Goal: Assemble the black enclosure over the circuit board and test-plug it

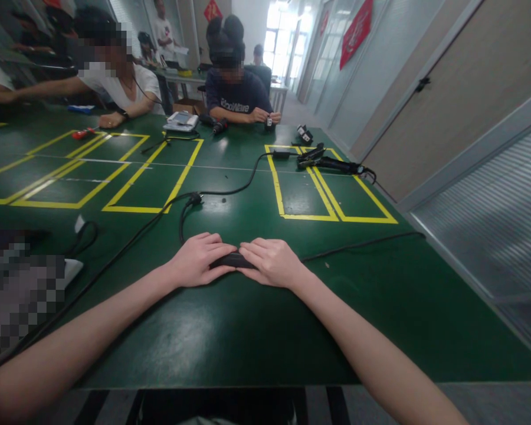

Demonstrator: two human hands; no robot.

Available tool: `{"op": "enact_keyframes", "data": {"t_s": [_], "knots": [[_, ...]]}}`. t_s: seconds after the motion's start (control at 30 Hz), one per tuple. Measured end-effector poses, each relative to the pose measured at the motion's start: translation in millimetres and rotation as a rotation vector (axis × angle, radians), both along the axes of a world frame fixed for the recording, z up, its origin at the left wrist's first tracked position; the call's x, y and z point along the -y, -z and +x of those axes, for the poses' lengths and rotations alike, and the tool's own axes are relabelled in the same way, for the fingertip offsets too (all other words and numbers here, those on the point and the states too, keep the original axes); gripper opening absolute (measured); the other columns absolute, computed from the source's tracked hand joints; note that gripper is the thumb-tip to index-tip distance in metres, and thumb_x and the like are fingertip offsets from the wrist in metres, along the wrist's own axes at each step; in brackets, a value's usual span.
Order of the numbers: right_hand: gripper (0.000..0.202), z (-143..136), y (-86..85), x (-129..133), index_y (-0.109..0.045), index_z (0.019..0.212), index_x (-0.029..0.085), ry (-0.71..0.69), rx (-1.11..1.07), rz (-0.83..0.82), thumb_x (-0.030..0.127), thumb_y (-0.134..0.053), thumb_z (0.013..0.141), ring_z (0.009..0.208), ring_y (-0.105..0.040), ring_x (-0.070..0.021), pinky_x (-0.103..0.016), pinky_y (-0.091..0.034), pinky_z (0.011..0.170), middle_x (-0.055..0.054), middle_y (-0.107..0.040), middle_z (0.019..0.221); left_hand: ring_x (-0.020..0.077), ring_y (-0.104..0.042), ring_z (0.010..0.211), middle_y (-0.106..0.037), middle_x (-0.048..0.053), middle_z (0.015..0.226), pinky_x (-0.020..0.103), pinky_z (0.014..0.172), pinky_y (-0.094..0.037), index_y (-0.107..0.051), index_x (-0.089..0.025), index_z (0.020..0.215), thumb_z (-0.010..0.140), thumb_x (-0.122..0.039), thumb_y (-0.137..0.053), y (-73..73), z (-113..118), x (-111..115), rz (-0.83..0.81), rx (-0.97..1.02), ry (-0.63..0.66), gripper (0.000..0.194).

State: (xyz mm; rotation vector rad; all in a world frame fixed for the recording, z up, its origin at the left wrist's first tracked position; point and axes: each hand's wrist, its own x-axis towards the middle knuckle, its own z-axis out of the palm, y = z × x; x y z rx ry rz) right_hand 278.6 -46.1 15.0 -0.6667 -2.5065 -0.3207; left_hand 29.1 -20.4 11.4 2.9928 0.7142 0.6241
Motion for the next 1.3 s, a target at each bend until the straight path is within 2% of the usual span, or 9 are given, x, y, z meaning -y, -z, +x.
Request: {"op": "enact_keyframes", "data": {"t_s": [0.27, 0.4, 0.5, 0.57, 0.7, 0.77, 0.83, 0.97, 1.3], "knots": [[0.028, 3.5, -1.0, 0.0, -0.072, 0.121, 0.018, -0.007, -0.041, -0.02, 0.033, -0.057, 0.103, 0.096, -0.076, -0.0229, -0.037, -0.066, 0.082, -0.011, -0.079, 0.116, 0.0234, -0.068, 0.096, -0.076, 0.012, 0.112, 0.035, 0.084, -0.054, -0.066, -0.015, 0.126, 0.105, -0.05, -0.048, 2.4, -1.8, -0.2, -0.026, 0.082, -0.004, 0.044], [0.029, 4.8, -1.4, 0.3, -0.071, 0.124, 0.018, -0.01, -0.041, 0.0, 0.032, -0.058, 0.103, 0.094, -0.077, -0.0228, -0.037, -0.067, 0.08, -0.012, -0.078, 0.117, 0.0249, -0.068, 0.093, -0.075, 0.012, 0.105, 0.036, 0.083, -0.055, -0.059, -0.014, 0.14, 0.094, -0.069, -0.058, 0.2, -5.2, -1.8, -0.151, 0.105, -0.04, 0.071], [0.028, 6.4, -1.5, 1.1, -0.069, 0.127, 0.016, -0.042, -0.064, 0.041, 0.025, -0.057, 0.103, 0.104, -0.076, -0.0229, -0.036, -0.066, 0.086, -0.012, -0.076, 0.122, 0.0243, -0.069, 0.093, -0.075, 0.011, 0.107, 0.035, 0.083, -0.054, -0.062, -0.016, 0.137, 0.096, -0.069, -0.052, -6.3, -4.7, -1.0, -0.387, 0.169, -0.138, 0.068], [0.028, 7.7, -0.9, 1.6, -0.069, 0.128, 0.018, -0.046, -0.063, 0.046, 0.021, -0.054, 0.104, 0.113, -0.073, -0.0228, -0.037, -0.064, 0.093, -0.011, -0.075, 0.126, 0.019, -0.069, 0.081, -0.075, 0.004, 0.091, 0.03, 0.076, -0.052, -0.072, -0.018, 0.114, 0.105, -0.06, -0.037, -11.9, -2.6, -0.2, -0.695, 0.174, -0.163, 0.055], [0.03, 7.9, 1.0, 1.1, -0.069, 0.127, 0.023, -0.015, -0.055, 0.005, 0.018, -0.051, 0.103, 0.117, -0.071, -0.0233, -0.04, -0.064, 0.094, -0.009, -0.072, 0.132, 0.0171, -0.067, 0.075, -0.074, 0.003, 0.085, 0.026, 0.069, -0.051, -0.073, -0.014, 0.101, 0.1, -0.056, -0.052, -16.1, 1.7, 1.0, -1.008, 0.253, -0.097, 0.047], [0.03, 6.3, 1.7, 0.2, -0.067, 0.129, 0.021, 0.008, -0.065, -0.031, 0.022, -0.053, 0.103, 0.113, -0.072, -0.0243, -0.04, -0.064, 0.09, -0.012, -0.069, 0.137, 0.0179, -0.067, 0.078, -0.075, 0.004, 0.092, 0.028, 0.069, -0.052, -0.072, -0.015, 0.11, 0.098, -0.053, -0.059, -12.5, 2.5, 2.3, -0.912, 0.311, -0.12, 0.041], [0.037, 4.0, 2.4, -0.7, -0.062, 0.135, 0.018, 0.058, -0.077, -0.102, 0.034, -0.058, 0.102, 0.106, -0.073, -0.0256, -0.039, -0.063, 0.085, -0.016, -0.07, 0.133, 0.0195, -0.066, 0.081, -0.075, 0.005, 0.094, 0.031, 0.074, -0.052, -0.072, -0.017, 0.11, 0.097, -0.05, -0.062, -7.2, 2.3, 3.5, -0.638, 0.337, -0.191, 0.037], [0.034, 0.9, 4.1, -1.4, -0.066, 0.122, 0.017, 0.161, -0.045, -0.261, 0.044, -0.058, 0.101, 0.087, -0.072, -0.0242, -0.035, -0.059, 0.072, -0.012, -0.077, 0.101, 0.0233, -0.065, 0.093, -0.076, 0.009, 0.099, 0.038, 0.085, -0.051, -0.07, -0.018, 0.115, 0.101, -0.044, -0.059, -0.6, 0.6, 4.0, -0.16, 0.197, -0.134, 0.032], [0.032, 1.8, 3.8, -1.1, -0.066, 0.111, 0.016, 0.134, 0.005, -0.236, 0.045, -0.057, 0.102, 0.083, -0.069, -0.0225, -0.031, -0.05, 0.069, -0.01, -0.074, 0.097, 0.0235, -0.067, 0.089, -0.073, 0.009, 0.093, 0.036, 0.079, -0.052, -0.07, -0.016, 0.112, 0.102, -0.045, -0.057, 1.7, 5.0, 7.8, -0.101, 0.104, -0.122, 0.034]]}}
